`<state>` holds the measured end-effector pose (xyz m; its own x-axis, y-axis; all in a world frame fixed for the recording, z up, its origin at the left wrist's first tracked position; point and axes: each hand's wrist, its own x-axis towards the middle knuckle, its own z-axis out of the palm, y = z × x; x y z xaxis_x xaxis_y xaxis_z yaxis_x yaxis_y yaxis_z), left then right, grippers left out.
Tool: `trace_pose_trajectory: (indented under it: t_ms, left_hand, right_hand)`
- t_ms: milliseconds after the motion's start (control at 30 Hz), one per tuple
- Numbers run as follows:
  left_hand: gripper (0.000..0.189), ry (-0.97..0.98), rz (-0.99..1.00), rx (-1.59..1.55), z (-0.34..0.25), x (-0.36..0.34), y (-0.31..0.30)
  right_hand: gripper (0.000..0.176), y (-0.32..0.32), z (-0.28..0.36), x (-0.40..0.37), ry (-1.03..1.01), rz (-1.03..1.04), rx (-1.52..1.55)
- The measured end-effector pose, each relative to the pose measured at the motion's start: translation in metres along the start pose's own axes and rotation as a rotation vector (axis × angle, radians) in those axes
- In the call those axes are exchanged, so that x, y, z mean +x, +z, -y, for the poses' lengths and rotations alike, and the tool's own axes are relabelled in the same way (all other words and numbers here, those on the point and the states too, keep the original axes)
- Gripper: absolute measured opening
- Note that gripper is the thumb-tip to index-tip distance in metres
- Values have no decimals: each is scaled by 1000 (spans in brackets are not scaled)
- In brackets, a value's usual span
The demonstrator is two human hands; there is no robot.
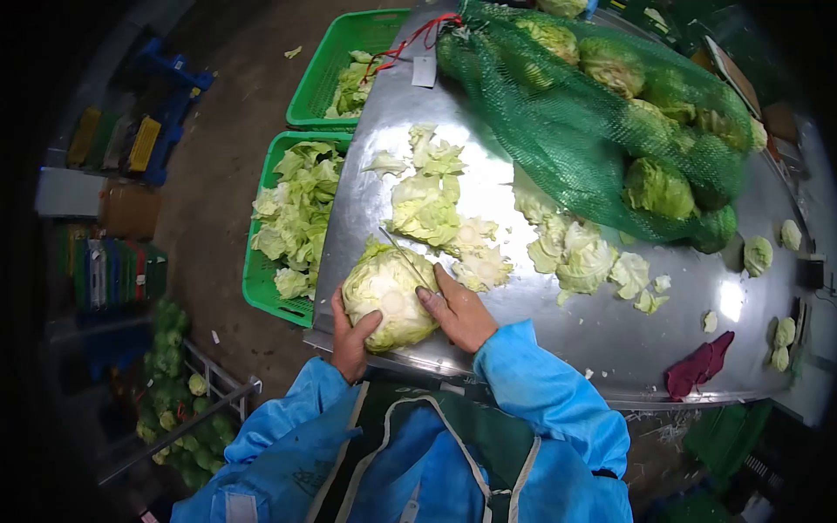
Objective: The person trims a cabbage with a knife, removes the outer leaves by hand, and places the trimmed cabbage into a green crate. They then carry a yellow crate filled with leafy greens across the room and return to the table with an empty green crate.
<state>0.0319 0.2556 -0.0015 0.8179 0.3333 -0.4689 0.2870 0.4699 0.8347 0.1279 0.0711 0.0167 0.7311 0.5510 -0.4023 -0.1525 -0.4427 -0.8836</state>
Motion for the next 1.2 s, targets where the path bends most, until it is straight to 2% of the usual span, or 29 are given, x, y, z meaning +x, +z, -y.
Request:
trace_pose_trajectory:
  t_ms: [33,100,233,267,333,367,433,467,500,567,600,633,700,767,833,900,933,967,1000,1033,1067,1100,1167,1200]
  left_hand:
    - [88,-3,13,-9,6,1,4]
    - [90,-3,47,100,15,0,9]
    - [93,110,104,193,20,0,10]
    - [93,98,97,192,20,4,11]
    - [91,121,112,229,16,12,15]
    - [91,126,105,223,19,18,12]
    - [87,165,73,439,26,37,6]
    - [87,107,70,364,23,41,7]
    - [87,125,80,362,14,40,6]
    - [89,-44,287,307,-12,38,1]
    - [92,-2,329,312,-5,42,-12]
    - [92,15,322,312,-4,42,-14]
    - [95,87,43,387,3,30,-17]
    - [98,70,-43,346,6,19,-12]
    - [98,71,2,283,10,8,-10]
    - [95,115,40,273,7,18,-12]
    - [91,106,33,326,12,28,-20]
    - [88,84,33,391,9,30,-21]
    - [82,75,24,404,4,32,-19]
    - [82,82,27,400,-5,33,-12]
    - [81,60,39,394,-12,32,-8]
    - [80,35,50,388,-16,33,-5]
    - [80,72,28,475,-14,36,-2]
    - [79,103,9,563,-12,37,-2]
  right_hand:
    - [73,-1,-5,-1,5,-11,-10]
    - [73,-1,-19,1,-107,-71,-89]
    - [64,0,-23,4,-110,-47,-127]
    - [64,-3,-24,8,-100,-38,-124]
    - [53,-11,-20,15,85,-68,21]
    - [53,-14,-27,20,79,-62,14]
    - [46,-18,-61,37,7,-187,80]
    - [41,-16,-82,46,-156,-337,-88]
    - [41,-23,-80,43,-171,-350,-93]
    - [41,-38,-70,40,397,-204,295]
    - [41,-30,-68,35,356,-300,339]
    - [41,-29,-65,30,339,-294,336]
    - [41,-24,-54,3,276,-252,392]
    - [40,-8,-33,-33,167,-281,134]
    - [44,-21,-118,-28,147,-408,139]
    - [47,-44,-53,-42,494,-466,20]
    - [51,-42,-63,-40,194,-487,-150]
    - [56,-31,-45,-38,77,-437,-159]
    - [60,-16,-40,-34,39,-334,-298]
    - [60,-2,-19,-30,-134,-252,-307]
    - [61,8,6,-27,-60,-128,-324]
    - [61,17,6,-16,-209,-152,-433]
    - [61,20,20,-7,-67,-105,-556]
    - [61,19,20,-5,-62,-98,-557]
